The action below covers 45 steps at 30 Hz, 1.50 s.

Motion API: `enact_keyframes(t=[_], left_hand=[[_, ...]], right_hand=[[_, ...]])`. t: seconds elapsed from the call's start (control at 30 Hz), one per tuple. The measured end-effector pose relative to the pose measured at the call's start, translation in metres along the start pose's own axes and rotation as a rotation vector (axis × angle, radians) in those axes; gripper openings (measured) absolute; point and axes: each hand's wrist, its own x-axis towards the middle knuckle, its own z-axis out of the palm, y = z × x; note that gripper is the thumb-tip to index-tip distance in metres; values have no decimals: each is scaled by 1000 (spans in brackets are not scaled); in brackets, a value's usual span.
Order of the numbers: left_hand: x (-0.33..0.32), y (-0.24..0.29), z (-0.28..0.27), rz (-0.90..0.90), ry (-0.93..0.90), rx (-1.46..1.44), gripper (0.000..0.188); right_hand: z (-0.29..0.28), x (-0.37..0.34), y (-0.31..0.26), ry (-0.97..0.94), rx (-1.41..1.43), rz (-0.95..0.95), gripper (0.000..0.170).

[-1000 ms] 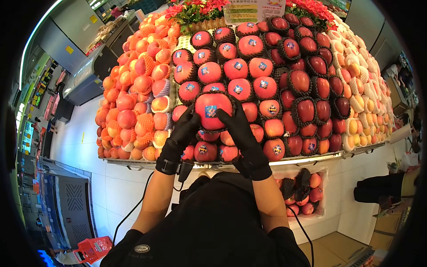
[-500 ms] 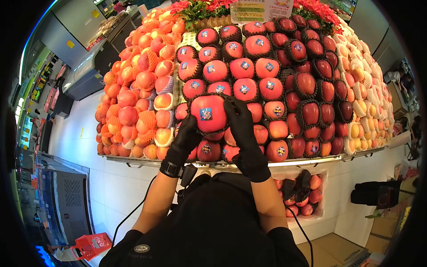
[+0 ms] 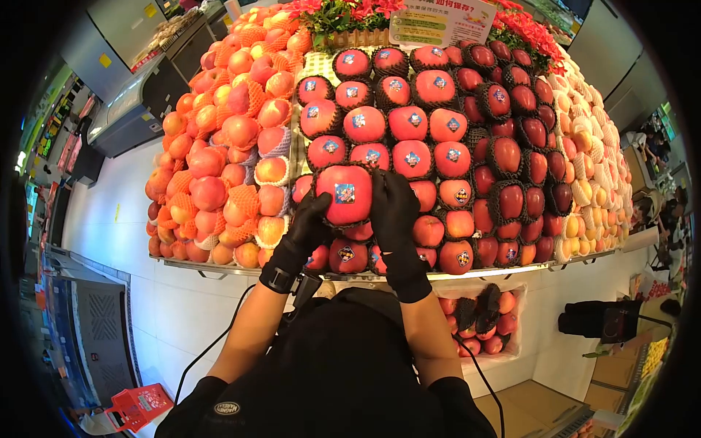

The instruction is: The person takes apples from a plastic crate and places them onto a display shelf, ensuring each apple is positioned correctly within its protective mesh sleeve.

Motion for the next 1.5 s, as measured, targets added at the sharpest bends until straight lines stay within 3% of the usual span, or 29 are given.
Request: enact_keyframes(t=[0.1,0.2,0.3,0.4,0.47,0.57,0.67,0.8,0.87,1.07,1.2,1.27,1.33,1.4,1.47,1.5], left_hand=[[-2,-1,-6,-51,21,-143,54],[-6,4,-11,-86,-8,-227,50],[-6,13,-16,-36,-67,-277,55],[-8,18,-21,-52,-92,-339,54],[-4,14,-35,-70,-104,-299,55],[-6,17,-32,-19,-69,-250,58],[-10,16,-41,-15,-31,-186,61],[-17,23,-41,-2,-32,-139,61],[-18,22,-40,15,8,-134,47],[-25,36,-46,47,18,115,43],[-18,27,-64,277,-18,564,50],[-16,35,-68,20,-97,-109,55],[-15,36,-70,22,-108,-65,63],[-12,21,-78,295,-44,694,70],[-3,18,-86,164,-76,236,56],[-3,29,-77,25,-44,-142,52]], right_hand=[[2,2,-12,5,30,-106,16],[9,5,-16,-82,212,-26,18],[-12,20,-13,-432,639,371,22],[-16,30,-10,-456,647,330,26],[-21,30,-13,-549,564,320,41],[-29,34,-19,-771,362,234,86],[-34,40,-32,-848,282,85,104],[-21,34,-53,-869,224,-82,117],[-9,28,-59,-867,156,-252,121],[19,20,-78,-752,153,-116,116],[22,18,-82,-654,127,-185,108],[26,16,-82,-644,164,-171,105],[31,13,-81,-620,153,-178,106],[39,9,-82,-587,97,-204,110],[40,7,-83,-647,170,-159,118],[41,7,-84,-677,206,-137,122]])
